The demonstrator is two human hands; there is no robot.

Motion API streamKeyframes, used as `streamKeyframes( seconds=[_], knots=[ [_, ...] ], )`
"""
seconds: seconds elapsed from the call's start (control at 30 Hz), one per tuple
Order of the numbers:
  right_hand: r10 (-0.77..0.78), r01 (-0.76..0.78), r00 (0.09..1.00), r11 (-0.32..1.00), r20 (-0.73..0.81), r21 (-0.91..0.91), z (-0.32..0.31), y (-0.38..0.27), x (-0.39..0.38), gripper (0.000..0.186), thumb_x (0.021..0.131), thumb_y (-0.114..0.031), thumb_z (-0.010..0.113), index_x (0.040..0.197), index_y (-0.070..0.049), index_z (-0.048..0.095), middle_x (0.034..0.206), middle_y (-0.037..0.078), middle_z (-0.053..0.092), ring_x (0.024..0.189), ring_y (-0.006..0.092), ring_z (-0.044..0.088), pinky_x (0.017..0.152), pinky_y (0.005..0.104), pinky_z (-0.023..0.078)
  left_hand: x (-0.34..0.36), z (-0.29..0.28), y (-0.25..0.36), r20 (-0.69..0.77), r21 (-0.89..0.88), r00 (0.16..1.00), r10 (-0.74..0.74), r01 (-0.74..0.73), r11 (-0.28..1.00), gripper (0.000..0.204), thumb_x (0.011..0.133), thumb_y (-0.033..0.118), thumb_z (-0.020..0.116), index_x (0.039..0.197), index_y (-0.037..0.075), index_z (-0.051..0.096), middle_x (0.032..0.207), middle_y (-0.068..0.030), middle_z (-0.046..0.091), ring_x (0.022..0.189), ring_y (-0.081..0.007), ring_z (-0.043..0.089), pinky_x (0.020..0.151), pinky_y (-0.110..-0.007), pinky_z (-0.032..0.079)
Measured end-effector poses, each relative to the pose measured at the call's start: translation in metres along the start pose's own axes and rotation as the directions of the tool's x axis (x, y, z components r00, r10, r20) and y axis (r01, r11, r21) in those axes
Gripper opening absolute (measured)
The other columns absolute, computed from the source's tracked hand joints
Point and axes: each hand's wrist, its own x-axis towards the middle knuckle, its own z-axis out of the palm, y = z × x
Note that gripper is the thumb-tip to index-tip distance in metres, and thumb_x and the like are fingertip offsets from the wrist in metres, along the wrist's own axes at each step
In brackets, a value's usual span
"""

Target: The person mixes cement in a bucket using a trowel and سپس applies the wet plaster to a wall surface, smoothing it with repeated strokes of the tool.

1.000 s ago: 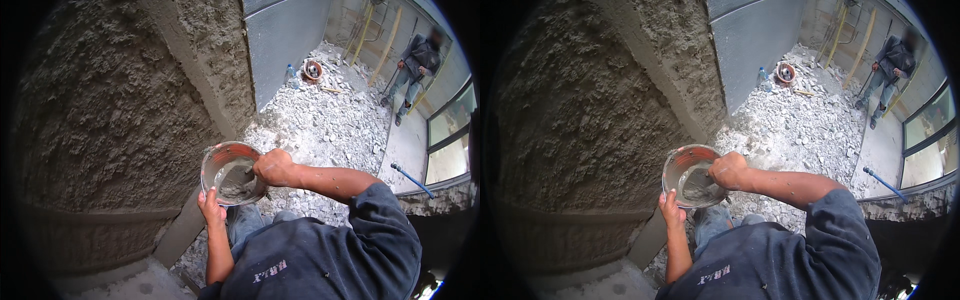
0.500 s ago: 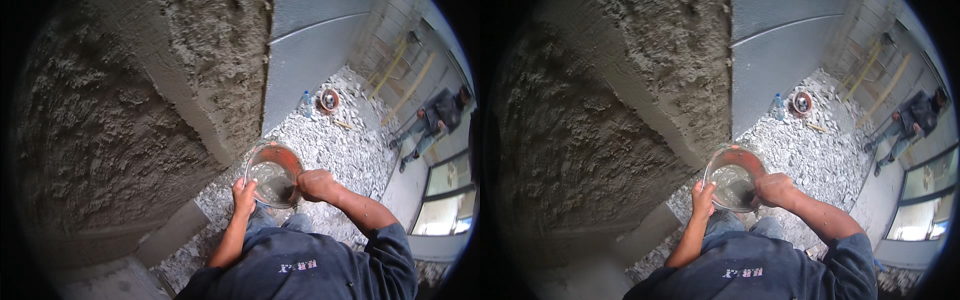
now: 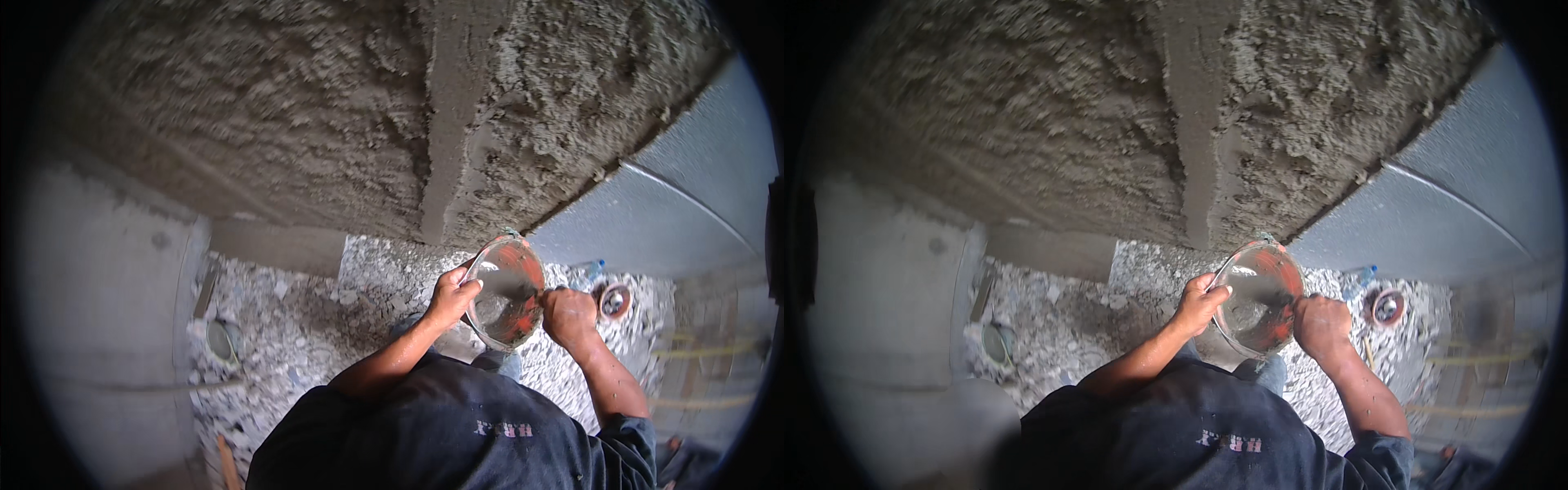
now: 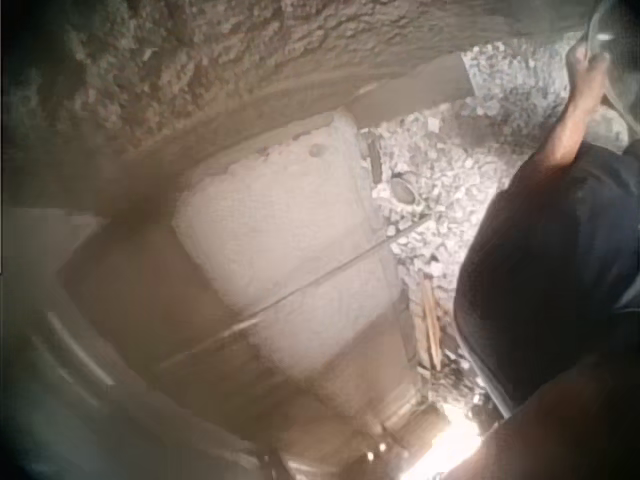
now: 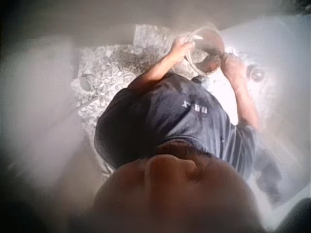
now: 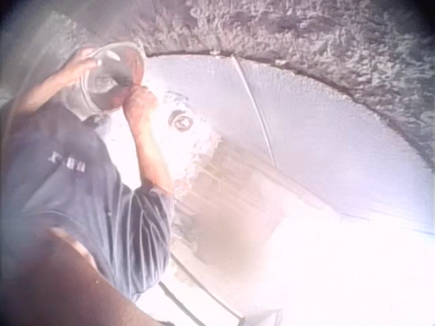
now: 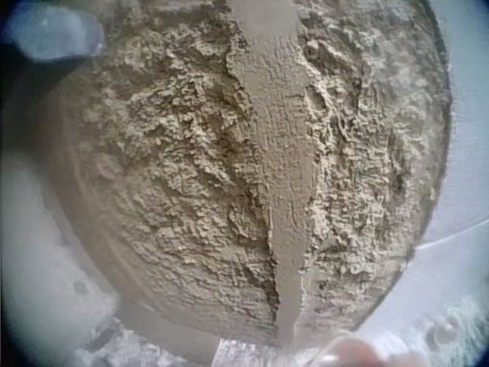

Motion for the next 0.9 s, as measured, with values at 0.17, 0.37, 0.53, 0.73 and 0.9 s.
streamKeyframes(
  seconds=[0.17, 0.37, 0.53, 0.73, 0.9],
  knots=[
    [-0.256, 0.262, 0.965, 0.933, 0.059, -0.247, 0.011, 0.050, 0.052, 0.025, 0.098, -0.026, 0.061, 0.100, -0.010, 0.080, 0.101, 0.014, 0.079, 0.093, 0.0288, 0.078, 0.078, 0.0416, 0.061, -0.021, 0.051, -0.041, -0.252, 0.037, 0.957, 0.146, -0.141, 0.989, 0.014, 0.094, 0.006, 0.068, 0.106, 0.000, 0.070, 0.092, 0.0021, 0.067, 0.079, -0.0049, 0.057, 0.070, -0.025, 0.047],
    [-0.636, 0.681, 0.733, 0.688, 0.243, -0.252, -0.005, 0.060, 0.024, 0.024, 0.094, -0.028, 0.067, 0.107, -0.011, 0.080, 0.110, 0.012, 0.079, 0.103, 0.0291, 0.077, 0.083, 0.0423, 0.061, -0.089, 0.105, -0.087, -0.698, -0.021, 0.676, 0.236, -0.349, 0.937, 0.013, 0.094, 0.008, 0.068, 0.105, 0.003, 0.072, 0.085, 0.0043, 0.066, 0.070, -0.0039, 0.053, 0.062, -0.026, 0.043],
    [-0.729, 0.739, 0.659, 0.582, 0.184, -0.340, -0.038, 0.026, -0.001, 0.021, 0.088, -0.025, 0.074, 0.105, -0.013, 0.081, 0.109, 0.009, 0.080, 0.102, 0.0261, 0.078, 0.080, 0.0402, 0.061, -0.162, 0.143, -0.112, -0.826, 0.016, 0.518, 0.221, -0.370, 0.929, 0.008, 0.095, 0.006, 0.067, 0.101, 0.002, 0.071, 0.089, 0.0007, 0.070, 0.076, -0.0053, 0.059, 0.069, -0.026, 0.047],
    [-0.849, 0.848, 0.405, 0.210, 0.339, -0.487, 0.002, 0.019, -0.019, 0.032, 0.089, -0.028, 0.072, 0.115, -0.012, 0.079, 0.112, 0.008, 0.079, 0.102, 0.0237, 0.077, 0.079, 0.0374, 0.060, -0.199, 0.181, -0.129, -0.889, 0.142, 0.338, 0.308, -0.436, 0.889, 0.009, 0.095, 0.007, 0.068, 0.086, 0.007, 0.067, 0.076, 0.0073, 0.058, 0.067, -0.0020, 0.047, 0.060, -0.025, 0.038],
    [-0.861, 0.877, 0.374, 0.208, 0.345, -0.432, -0.005, 0.032, -0.056, 0.030, 0.095, -0.029, 0.063, 0.116, -0.012, 0.074, 0.119, 0.009, 0.076, 0.099, 0.0232, 0.076, 0.087, 0.0406, 0.056, -0.250, 0.211, -0.153, -0.932, 0.127, 0.233, 0.278, -0.508, 0.852, 0.005, 0.095, 0.007, 0.067, 0.093, 0.004, 0.070, 0.082, 0.0043, 0.065, 0.071, -0.0036, 0.053, 0.064, -0.024, 0.043]
  ],
)
